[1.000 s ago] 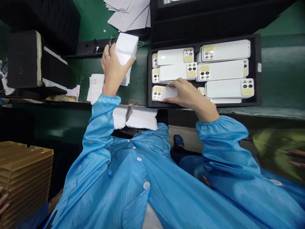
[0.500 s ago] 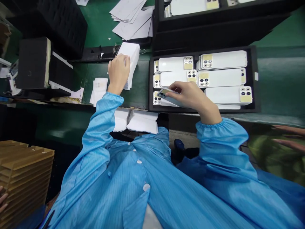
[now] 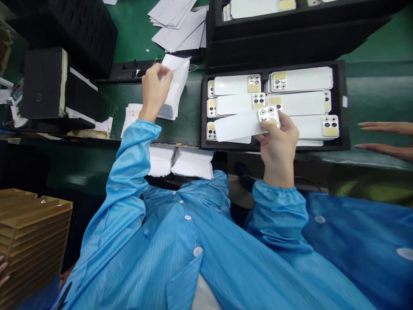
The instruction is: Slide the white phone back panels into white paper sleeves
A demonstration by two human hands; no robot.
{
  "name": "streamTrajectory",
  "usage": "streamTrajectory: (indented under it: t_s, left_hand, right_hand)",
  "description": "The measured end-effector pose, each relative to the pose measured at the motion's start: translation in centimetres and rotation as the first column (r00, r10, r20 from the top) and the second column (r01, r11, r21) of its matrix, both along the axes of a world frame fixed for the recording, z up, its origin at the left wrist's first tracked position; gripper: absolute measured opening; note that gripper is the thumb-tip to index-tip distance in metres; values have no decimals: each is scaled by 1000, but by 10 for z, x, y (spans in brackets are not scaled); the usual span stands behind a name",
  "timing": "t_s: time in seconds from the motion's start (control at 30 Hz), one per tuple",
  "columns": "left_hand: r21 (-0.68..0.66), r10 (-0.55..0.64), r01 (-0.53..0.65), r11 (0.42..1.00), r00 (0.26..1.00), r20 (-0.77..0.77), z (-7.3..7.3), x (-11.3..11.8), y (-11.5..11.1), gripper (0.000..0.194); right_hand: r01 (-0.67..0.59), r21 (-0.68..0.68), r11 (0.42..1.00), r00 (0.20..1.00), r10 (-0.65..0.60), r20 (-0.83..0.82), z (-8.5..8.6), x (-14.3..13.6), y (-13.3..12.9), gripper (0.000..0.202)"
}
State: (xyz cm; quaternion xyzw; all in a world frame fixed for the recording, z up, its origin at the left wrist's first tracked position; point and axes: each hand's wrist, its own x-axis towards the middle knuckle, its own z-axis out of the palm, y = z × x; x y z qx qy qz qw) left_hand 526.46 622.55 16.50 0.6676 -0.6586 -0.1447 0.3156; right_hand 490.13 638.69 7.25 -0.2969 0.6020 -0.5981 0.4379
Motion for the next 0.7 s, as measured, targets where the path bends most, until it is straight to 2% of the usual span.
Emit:
streamTrajectory:
  t_s: [0.1,0.13,0.2,0.23,0.3,0.33,0.4,0.5,0.6,0.7]
  left_hand:
    - [-262,-44,64,963,996,80,8,0,10,10]
    - [-343,-84,116,932,991,105,7,-4,21,20]
    - [-395,-246,292,871,955,164,-4,-20,51,50]
    - [-317,-371,425,848,903,219,-13,-30,68,56]
    - [-107,-607,645,757,754,252,-37,-50,101,50]
    - [-44,-674,704,709,695,249,-50,-58,114,48]
    - [63,-739,751,658,627,248,-73,-69,132,53]
    - [163,-741,728,665,619,260,-90,-74,143,52]
    - [176,-682,663,728,675,280,-86,-85,149,52]
    - [192,-547,512,837,774,320,-76,-109,157,55]
  right_hand:
    - [114,39,993,975,-120,185,0,7,17,42]
    - [149,48,988,963,-156,220,1,9,23,40]
    - [202,39,979,944,-205,258,0,12,34,38]
    - [224,24,974,938,-222,265,-1,12,40,39]
    - [265,-16,964,932,-252,262,-6,11,52,41]
    - [285,-33,958,929,-267,255,-9,10,57,43]
    - [307,-60,950,930,-286,232,-17,6,67,47]
    - [310,-85,947,939,-291,181,-28,-1,78,64]
    - [315,-131,940,945,-298,135,-36,-5,81,84]
    - [339,-175,924,940,-323,112,-41,-2,79,91]
